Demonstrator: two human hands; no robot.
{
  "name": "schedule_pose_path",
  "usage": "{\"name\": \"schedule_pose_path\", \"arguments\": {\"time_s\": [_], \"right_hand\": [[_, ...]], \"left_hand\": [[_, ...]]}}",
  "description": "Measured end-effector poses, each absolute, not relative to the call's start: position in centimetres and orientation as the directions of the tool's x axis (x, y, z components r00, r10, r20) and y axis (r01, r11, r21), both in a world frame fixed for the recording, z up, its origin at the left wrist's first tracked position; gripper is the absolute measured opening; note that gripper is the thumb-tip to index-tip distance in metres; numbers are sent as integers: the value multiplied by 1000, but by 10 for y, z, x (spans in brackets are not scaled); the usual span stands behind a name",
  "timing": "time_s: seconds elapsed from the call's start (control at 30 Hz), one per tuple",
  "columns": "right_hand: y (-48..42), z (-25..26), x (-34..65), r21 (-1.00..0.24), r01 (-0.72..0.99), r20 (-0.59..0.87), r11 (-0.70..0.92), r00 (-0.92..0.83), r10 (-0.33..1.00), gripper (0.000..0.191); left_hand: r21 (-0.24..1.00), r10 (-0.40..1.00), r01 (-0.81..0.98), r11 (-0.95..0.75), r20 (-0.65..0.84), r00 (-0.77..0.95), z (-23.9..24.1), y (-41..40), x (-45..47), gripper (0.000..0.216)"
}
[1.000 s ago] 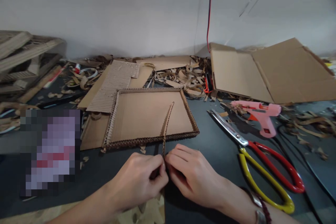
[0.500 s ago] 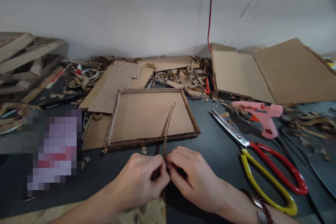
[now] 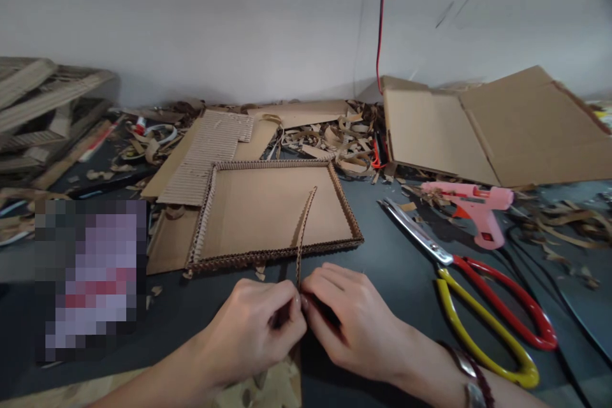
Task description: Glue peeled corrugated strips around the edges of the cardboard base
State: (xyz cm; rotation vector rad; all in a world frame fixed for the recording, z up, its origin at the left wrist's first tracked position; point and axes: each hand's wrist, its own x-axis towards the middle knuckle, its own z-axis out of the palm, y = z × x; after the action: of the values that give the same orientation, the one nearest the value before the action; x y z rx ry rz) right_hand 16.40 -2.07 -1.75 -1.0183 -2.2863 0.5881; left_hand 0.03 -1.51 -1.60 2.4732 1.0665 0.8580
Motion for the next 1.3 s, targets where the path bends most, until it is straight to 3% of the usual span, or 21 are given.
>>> {"name": "schedule_pose_path", "arguments": {"time_s": [0.97, 1.3], "right_hand": [[-21, -19, 164, -647, 501, 290, 575, -536, 793, 17], [-18, -19, 167, -624, 514, 295, 589, -543, 786, 20]], "left_hand": [[484, 731, 549, -682, 418, 540, -15, -15, -1, 25], [546, 769, 564, -620, 278, 576, -13, -11, -2, 21]]}}
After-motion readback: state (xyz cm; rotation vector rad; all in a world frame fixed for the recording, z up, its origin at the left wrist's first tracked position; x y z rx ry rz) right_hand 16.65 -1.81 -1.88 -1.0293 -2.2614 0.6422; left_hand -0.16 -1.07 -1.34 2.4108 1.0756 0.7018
